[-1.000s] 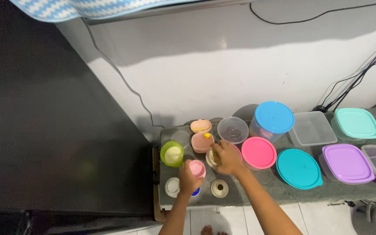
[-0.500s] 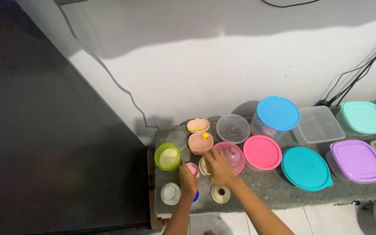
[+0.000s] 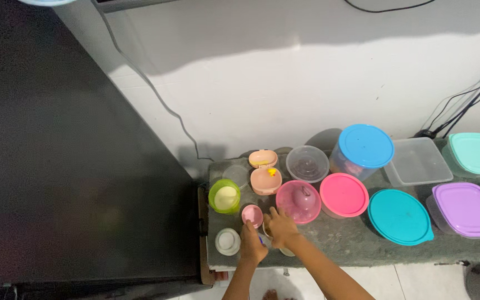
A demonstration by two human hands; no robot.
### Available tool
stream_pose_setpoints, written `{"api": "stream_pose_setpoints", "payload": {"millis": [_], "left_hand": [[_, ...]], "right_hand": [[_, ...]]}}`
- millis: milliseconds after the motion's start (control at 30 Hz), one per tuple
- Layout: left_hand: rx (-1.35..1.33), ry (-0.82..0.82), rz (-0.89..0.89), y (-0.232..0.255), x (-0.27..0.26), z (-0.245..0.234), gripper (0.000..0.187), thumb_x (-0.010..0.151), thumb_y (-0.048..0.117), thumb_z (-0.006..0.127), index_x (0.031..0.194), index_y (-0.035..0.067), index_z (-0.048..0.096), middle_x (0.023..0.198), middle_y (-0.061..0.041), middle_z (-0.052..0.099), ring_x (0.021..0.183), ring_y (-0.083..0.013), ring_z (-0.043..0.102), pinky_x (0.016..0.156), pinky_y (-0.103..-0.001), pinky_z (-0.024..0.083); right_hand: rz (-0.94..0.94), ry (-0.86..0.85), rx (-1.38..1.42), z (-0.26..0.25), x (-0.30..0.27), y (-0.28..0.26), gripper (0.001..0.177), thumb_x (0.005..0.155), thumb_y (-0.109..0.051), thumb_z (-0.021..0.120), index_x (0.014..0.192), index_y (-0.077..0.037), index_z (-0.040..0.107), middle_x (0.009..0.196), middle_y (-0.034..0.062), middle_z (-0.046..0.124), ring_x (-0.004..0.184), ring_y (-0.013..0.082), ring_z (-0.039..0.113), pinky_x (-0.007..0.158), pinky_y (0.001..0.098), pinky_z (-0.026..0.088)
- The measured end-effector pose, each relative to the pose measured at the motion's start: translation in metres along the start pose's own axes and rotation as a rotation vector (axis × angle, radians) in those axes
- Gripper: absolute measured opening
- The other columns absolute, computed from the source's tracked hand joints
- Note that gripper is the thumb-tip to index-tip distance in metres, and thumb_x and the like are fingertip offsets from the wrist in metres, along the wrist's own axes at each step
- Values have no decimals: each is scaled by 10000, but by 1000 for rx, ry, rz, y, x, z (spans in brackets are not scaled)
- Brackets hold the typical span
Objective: The person opens several plastic containers on a table, removes their lids, and places the lids aside. They handle multiple containers of different sizes and colors, revealing contents such as candies and dates.
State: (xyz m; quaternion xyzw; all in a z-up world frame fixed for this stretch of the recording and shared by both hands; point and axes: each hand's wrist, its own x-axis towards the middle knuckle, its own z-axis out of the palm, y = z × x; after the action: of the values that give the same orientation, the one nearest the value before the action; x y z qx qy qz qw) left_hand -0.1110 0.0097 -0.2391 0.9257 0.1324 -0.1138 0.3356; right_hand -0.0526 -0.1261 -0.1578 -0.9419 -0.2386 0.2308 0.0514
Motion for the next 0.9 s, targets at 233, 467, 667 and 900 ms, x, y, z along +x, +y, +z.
{"api": "stream_pose_setpoints", "payload": {"millis": [233, 467, 667, 900], "left_hand": [[150, 90, 99, -7, -7, 11, 894, 716, -7, 803, 1448, -21, 290, 1276, -218, 562, 1176, -417, 548, 977, -483, 474], [250, 28, 18, -15, 1, 15, 902, 729, 14, 822, 1439, -7, 266, 1201, -219, 588, 1138, -392, 584, 947, -453, 509], [244, 66, 26, -3, -2, 7, 917, 705, 113, 873, 1400, -25, 291, 1192, -225, 556, 1153, -396, 555, 965, -455, 494], [184, 249, 233, 30, 8, 2, 713, 688, -5, 759, 1332, -25, 452, 1199, -222, 566, 1143, -423, 551, 915, -492, 492]], "right_hand": [[35, 77, 59, 58, 18, 4, 1064, 622, -178, 874, 1513, -73, 302, 1456, 139, 430, 1345, 393, 432, 1073, 502, 439], [-4, 195, 225, 92, 28, 8, 1065, 616, -140, 884, 1492, -70, 282, 1421, 159, 436, 1345, 407, 426, 1090, 474, 444], [-22, 223, 414, 86, 17, 9, 1232, 527, -107, 949, 1528, -87, 231, 1486, 226, 336, 1355, 452, 365, 1061, 506, 399], [254, 1212, 417, 42, -10, 31, 583, 746, -103, 790, 1239, 26, 506, 1248, 320, 484, 1155, 510, 503, 964, 551, 454]]}}
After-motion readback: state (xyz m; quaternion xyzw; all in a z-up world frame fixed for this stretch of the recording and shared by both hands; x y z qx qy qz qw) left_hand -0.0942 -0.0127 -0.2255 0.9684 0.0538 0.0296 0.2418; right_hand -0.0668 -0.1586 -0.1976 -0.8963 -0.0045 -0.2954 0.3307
